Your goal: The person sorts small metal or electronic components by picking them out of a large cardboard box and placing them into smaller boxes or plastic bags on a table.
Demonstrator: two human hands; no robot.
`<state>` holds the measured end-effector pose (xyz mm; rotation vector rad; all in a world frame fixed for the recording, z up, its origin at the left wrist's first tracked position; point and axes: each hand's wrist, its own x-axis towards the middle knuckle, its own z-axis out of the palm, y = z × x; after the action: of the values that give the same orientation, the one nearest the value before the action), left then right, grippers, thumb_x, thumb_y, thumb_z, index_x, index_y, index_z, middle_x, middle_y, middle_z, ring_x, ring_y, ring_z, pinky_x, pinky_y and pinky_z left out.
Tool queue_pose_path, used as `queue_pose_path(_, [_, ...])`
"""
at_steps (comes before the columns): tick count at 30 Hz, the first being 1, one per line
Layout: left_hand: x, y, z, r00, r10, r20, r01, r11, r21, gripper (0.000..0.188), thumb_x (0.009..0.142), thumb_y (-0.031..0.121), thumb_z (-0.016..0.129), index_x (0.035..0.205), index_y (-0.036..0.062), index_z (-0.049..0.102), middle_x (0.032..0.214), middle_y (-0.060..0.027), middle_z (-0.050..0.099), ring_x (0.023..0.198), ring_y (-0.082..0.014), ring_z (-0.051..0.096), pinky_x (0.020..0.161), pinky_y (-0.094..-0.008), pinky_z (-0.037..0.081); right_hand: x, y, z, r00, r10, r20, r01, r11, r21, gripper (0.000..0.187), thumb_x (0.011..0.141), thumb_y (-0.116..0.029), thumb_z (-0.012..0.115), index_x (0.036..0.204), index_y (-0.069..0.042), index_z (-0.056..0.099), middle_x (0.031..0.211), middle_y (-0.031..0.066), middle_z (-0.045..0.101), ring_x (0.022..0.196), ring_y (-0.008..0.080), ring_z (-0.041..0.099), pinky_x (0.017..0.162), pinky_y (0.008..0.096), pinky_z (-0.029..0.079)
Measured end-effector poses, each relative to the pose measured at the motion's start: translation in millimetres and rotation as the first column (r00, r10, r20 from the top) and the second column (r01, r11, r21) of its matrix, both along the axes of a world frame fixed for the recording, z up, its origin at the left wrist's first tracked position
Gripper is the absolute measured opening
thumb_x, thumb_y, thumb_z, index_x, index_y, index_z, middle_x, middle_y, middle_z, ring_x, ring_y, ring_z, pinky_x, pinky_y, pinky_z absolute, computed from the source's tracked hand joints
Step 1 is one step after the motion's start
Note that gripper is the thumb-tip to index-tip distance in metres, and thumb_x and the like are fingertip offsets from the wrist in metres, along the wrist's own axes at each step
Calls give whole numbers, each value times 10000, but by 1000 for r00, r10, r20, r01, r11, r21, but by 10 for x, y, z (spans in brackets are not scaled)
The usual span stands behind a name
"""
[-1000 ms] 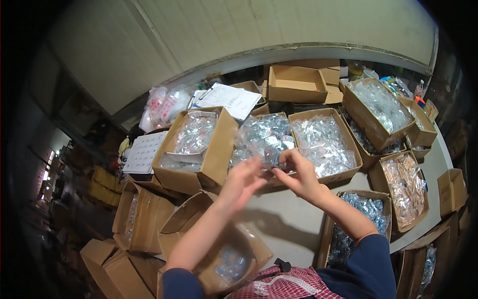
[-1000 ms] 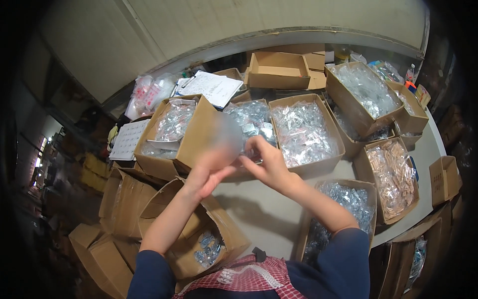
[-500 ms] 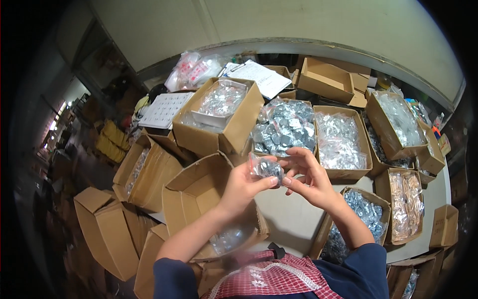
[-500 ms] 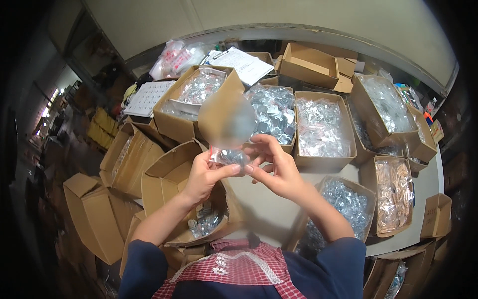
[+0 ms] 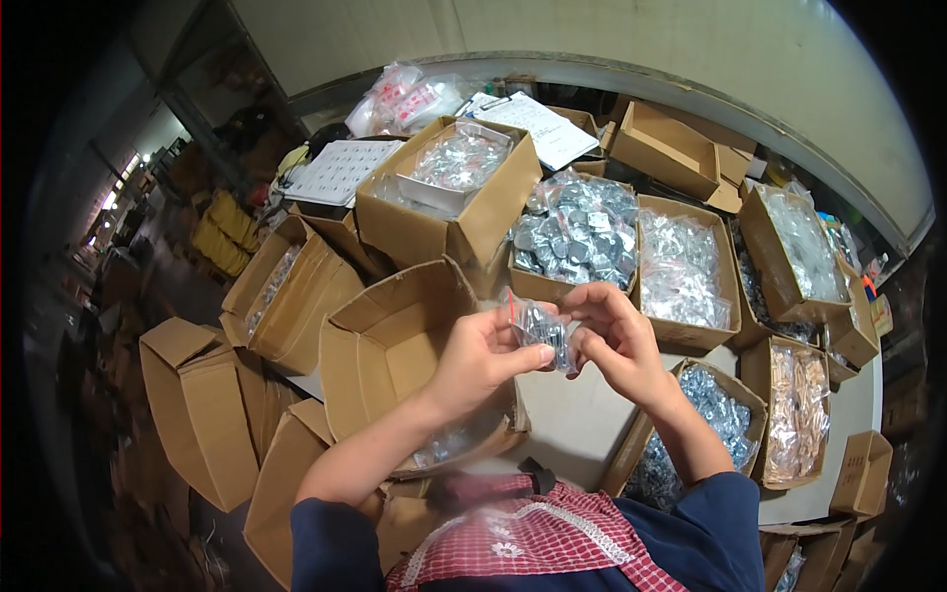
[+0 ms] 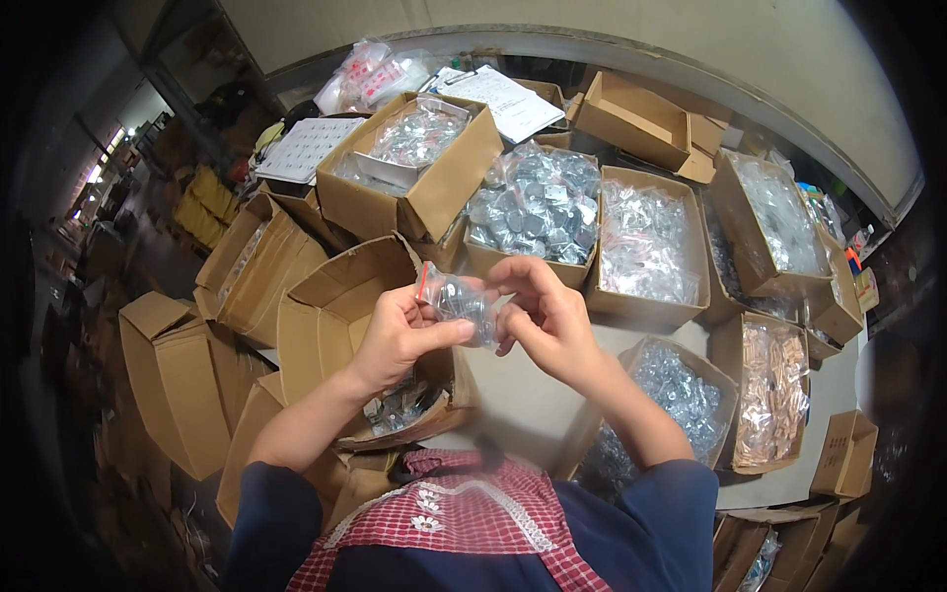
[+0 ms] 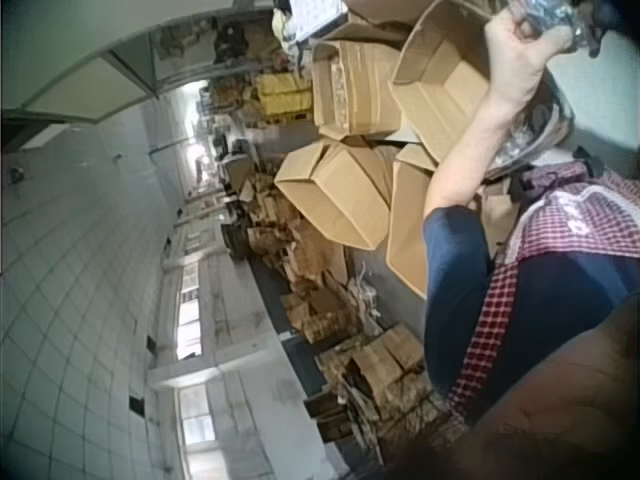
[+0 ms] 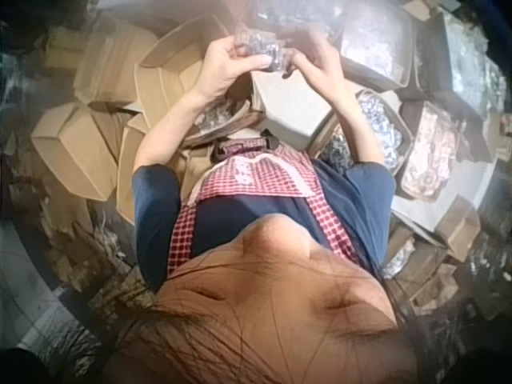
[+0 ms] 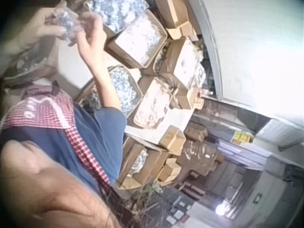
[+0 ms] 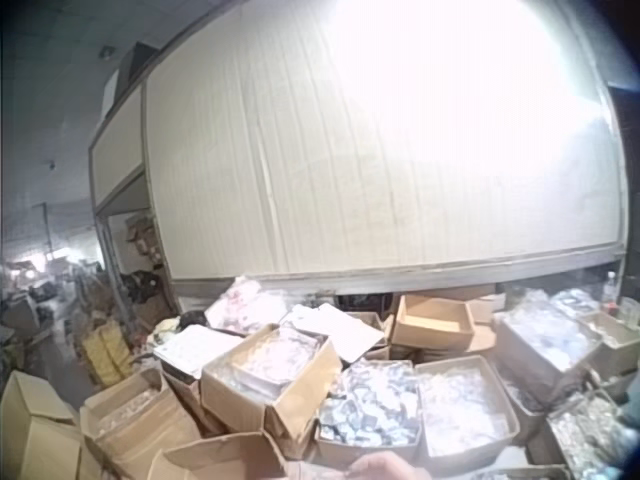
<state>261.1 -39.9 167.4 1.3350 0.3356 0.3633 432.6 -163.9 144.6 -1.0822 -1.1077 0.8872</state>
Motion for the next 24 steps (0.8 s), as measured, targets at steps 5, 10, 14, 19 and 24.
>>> queue_pose_path(5, [-53, -49, 81, 1000, -5, 15, 5, 1000, -4, 465, 871, -12, 665, 1304, -74, 507, 1223, -141, 631, 1066, -171, 638, 925, -327, 537, -9, -29, 123, 997, 23, -76, -22, 1000, 8, 484, 851, -29, 638, 1286, 0, 428, 1087, 138, 625, 782, 117, 621, 640, 247, 545])
queue_pose_path(10, [-24, -86, 53, 1000, -16, 12, 16, 1000, -20, 447, 871, -7, 676, 1284, -72, 519, 1165, -121, 653, 1021, -153, 648, 903, -305, 538, -55, -24, 193, 986, -44, 158, 48, 999, -16, 475, 837, -50, 660, 1254, -6, 439, 1014, 100, 643, 779, 98, 639, 625, 226, 519])
queue_pose_path(14, [-27, -80, 54, 999, -39, -16, 39, 999, -38, 430, 877, 11, 683, 1271, -74, 533, 1102, -105, 674, 974, -139, 656, 870, -281, 536, -35, -12, 137, 998, -30, 59, 31, 1000, -5, 439, 827, -32, 632, 1225, -16, 448, 964, 77, 616, 765, 94, 609, 615, 225, 510])
queue_pose_path(19, [-15, -51, 46, 998, -60, -35, 57, 996, -69, 439, 886, 24, 675, 1287, -76, 529, 1101, -107, 676, 958, -135, 656, 857, -273, 538, 2, 8, 146, 998, 7, -57, -13, 995, -99, 370, 833, -39, 639, 1169, -14, 485, 900, 49, 620, 703, 71, 596, 592, 221, 497])
queue_pose_path(24, [17, -56, 50, 997, -62, -41, 59, 995, -76, 457, 887, 19, 668, 1305, -83, 514, 1097, -106, 675, 955, -138, 655, 829, -275, 551, 17, 12, 90, 1000, 13, 0, -13, 997, -76, 287, 838, -43, 631, 1105, -5, 531, 878, 47, 616, 688, 66, 586, 561, 214, 487])
